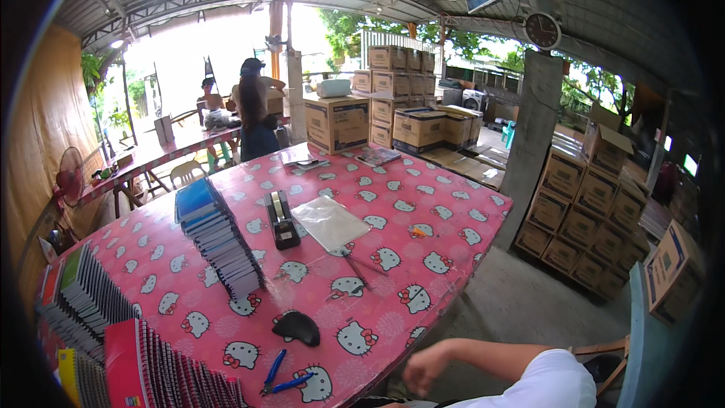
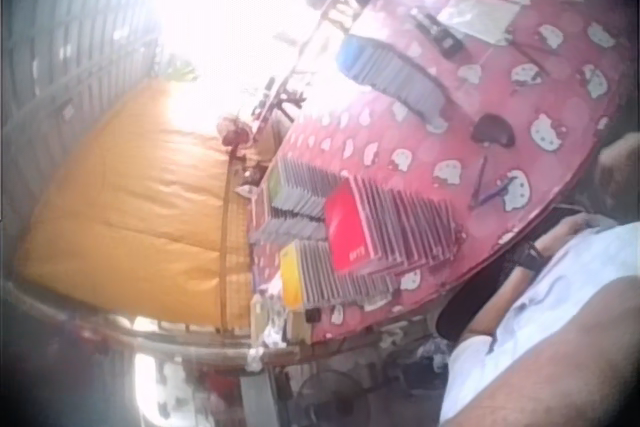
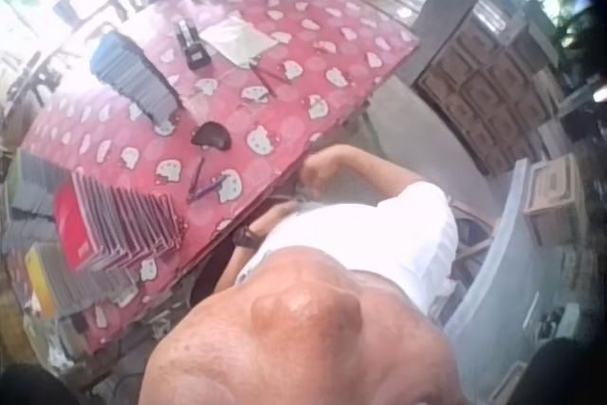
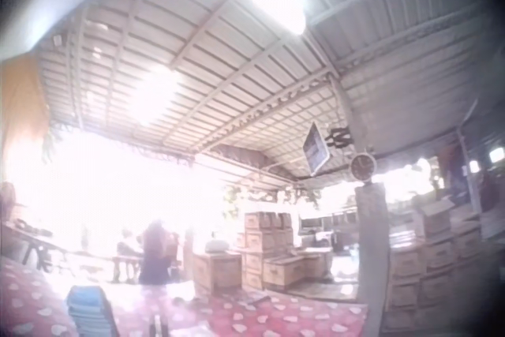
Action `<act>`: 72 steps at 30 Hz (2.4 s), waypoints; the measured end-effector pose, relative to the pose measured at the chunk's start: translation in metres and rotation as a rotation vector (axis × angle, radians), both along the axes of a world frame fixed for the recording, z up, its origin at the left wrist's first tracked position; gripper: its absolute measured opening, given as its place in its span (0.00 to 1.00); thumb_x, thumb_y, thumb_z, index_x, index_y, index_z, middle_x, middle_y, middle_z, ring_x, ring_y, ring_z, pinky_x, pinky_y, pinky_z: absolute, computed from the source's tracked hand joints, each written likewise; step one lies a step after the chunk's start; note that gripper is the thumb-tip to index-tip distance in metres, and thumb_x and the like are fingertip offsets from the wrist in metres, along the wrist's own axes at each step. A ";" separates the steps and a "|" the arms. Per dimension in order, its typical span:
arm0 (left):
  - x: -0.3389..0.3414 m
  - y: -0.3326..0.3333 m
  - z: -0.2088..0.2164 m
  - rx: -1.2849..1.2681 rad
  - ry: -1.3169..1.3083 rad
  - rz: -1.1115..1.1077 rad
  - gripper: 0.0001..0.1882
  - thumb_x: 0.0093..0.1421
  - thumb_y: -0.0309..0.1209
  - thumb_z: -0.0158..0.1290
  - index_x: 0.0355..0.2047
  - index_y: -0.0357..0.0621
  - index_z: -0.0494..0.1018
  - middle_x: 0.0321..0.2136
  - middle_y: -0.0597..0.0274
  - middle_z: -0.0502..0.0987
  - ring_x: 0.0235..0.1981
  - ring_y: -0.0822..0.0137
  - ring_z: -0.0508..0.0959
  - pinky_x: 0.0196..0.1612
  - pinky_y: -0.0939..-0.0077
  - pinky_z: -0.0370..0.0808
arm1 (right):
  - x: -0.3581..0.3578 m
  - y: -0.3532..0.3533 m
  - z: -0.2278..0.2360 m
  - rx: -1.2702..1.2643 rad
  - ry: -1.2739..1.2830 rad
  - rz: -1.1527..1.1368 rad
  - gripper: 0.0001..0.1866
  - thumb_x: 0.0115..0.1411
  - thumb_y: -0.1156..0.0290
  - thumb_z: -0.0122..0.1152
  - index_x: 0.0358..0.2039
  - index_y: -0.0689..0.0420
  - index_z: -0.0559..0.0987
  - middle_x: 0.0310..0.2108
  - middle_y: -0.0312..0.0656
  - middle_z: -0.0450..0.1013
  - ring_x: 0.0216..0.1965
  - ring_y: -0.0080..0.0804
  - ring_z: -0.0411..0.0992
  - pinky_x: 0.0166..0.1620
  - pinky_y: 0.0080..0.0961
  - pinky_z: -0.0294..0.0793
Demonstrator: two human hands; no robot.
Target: The person uses pliers to trim the excess ends of the spiral binding on stacks of notebooks. They work through multiple stacks of pink and yellow notebooks, cutting the wire and placing the trimmed pieces into a mesh bag.
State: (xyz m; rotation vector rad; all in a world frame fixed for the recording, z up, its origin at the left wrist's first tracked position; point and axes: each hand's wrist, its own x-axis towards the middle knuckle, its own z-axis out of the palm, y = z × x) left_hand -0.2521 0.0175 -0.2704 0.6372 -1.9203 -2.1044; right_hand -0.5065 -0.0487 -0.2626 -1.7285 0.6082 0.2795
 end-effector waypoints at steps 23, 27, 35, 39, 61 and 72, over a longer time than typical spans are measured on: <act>0.057 0.009 -0.025 0.251 0.000 0.371 0.09 0.57 0.31 0.55 0.36 0.39 0.79 0.35 0.53 0.79 0.38 0.64 0.79 0.43 0.73 0.74 | 0.091 -0.068 0.014 -1.263 -0.440 -0.797 0.17 0.49 0.77 0.59 0.42 0.56 0.74 0.37 0.47 0.69 0.42 0.45 0.69 0.48 0.37 0.68; 0.099 0.074 -0.066 0.569 -0.053 0.543 0.08 0.57 0.28 0.55 0.34 0.38 0.79 0.34 0.54 0.80 0.36 0.65 0.79 0.42 0.75 0.75 | 0.104 -0.083 0.000 -1.154 -0.435 -0.715 0.19 0.48 0.72 0.63 0.43 0.57 0.74 0.43 0.48 0.70 0.48 0.49 0.66 0.53 0.41 0.63; 0.218 0.176 -0.049 0.123 -0.344 1.125 0.07 0.59 0.20 0.51 0.36 0.29 0.75 0.32 0.56 0.79 0.31 0.71 0.78 0.38 0.77 0.75 | 0.154 -0.060 0.020 -1.106 -0.269 -0.504 0.36 0.46 0.57 0.69 0.54 0.54 0.68 0.56 0.50 0.60 0.57 0.51 0.58 0.57 0.46 0.58; 0.217 0.143 0.004 -0.240 -0.152 1.812 0.17 0.55 0.28 0.60 0.44 0.36 0.69 0.42 0.56 0.74 0.43 0.67 0.74 0.50 0.71 0.69 | 0.188 -0.057 0.031 -1.142 -0.384 -0.259 0.40 0.43 0.58 0.70 0.57 0.54 0.65 0.58 0.50 0.59 0.59 0.52 0.56 0.59 0.49 0.56; 0.178 0.025 -0.011 -0.524 -0.448 1.837 0.38 0.39 0.27 0.68 0.49 0.30 0.60 0.43 0.47 0.74 0.43 0.54 0.75 0.52 0.63 0.68 | 0.219 -0.087 0.012 0.424 -0.411 -0.546 0.22 0.64 0.56 0.45 0.50 0.58 0.70 0.31 0.38 0.66 0.32 0.29 0.67 0.40 0.25 0.67; 0.189 0.026 -0.028 -0.775 -0.646 1.740 0.38 0.40 0.35 0.68 0.51 0.35 0.66 0.51 0.42 0.68 0.50 0.45 0.68 0.54 0.56 0.62 | 0.259 -0.071 0.013 0.447 -0.796 -0.501 0.24 0.61 0.60 0.51 0.55 0.59 0.66 0.41 0.42 0.70 0.40 0.27 0.70 0.42 0.23 0.67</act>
